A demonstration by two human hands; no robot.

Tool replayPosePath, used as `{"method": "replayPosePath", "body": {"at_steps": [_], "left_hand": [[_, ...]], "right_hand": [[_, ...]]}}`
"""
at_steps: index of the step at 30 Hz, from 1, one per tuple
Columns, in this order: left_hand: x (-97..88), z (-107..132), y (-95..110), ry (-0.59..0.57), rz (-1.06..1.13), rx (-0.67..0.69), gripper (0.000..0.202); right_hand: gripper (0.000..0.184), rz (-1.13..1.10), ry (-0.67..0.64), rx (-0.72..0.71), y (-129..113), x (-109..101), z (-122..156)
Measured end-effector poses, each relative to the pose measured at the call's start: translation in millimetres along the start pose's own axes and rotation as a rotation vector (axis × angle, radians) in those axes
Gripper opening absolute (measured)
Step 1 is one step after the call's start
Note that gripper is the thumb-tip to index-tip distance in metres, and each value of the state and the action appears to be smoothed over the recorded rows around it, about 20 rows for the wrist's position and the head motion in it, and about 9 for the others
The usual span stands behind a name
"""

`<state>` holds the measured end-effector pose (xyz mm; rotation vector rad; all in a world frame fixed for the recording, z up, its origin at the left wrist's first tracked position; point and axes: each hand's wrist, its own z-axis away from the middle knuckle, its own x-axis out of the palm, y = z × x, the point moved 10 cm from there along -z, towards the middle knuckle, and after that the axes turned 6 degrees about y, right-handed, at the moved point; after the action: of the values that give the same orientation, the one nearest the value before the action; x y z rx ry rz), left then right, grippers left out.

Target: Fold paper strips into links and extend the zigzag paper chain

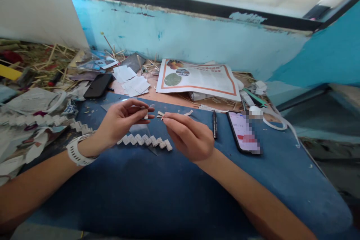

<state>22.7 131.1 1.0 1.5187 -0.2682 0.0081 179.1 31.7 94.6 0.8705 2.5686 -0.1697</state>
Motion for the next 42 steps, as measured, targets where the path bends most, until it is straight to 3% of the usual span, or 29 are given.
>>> {"method": "replayPosePath", "body": {"at_steps": [4, 10, 20, 27, 31, 36, 39, 42], "left_hand": [[3.0, 2.8, 3.5, -0.023, -0.049, 0.018, 0.024], [13.3, 14.2, -0.8, -0.077, -0.032, 0.000, 0.026], [24.1, 28.1, 19.7, -0.088, -0.129, 0.164, 0.018], [20.9, 35.4, 45.7, -0.036, -0.221, 0.462, 0.013], [23.7, 39.6, 51.0, -0.065, -0.288, 0.526, 0.015], [32.2, 53.8, 66.7, -0.134, -0.406, 0.702, 0.028], [34.2, 55.8, 66.8, -0.156, -0.409, 0.698, 0.029], [30.9, 49.9, 60.5, -0.111, -0.361, 0.604, 0.023]], "right_hand": [[0.033, -0.008, -0.016, 0.016, 4.3, -2.1, 1.2], [0.038, -0.083, -0.036, 0.244, 17.9, -7.1, 14.6], [0.033, -0.167, -0.080, 0.195, 5.9, -5.3, 20.7], [0.033, -0.191, -0.057, 0.268, 13.6, -5.0, 17.4], [0.034, -0.157, -0.055, 0.238, 11.5, -5.5, 17.2], [0.031, -0.126, -0.068, 0.203, 8.7, -6.9, 19.5], [0.035, -0.101, -0.075, 0.218, 10.8, -7.3, 20.2], [0.035, -0.091, -0.081, 0.220, 10.9, -6.9, 19.9]]}}
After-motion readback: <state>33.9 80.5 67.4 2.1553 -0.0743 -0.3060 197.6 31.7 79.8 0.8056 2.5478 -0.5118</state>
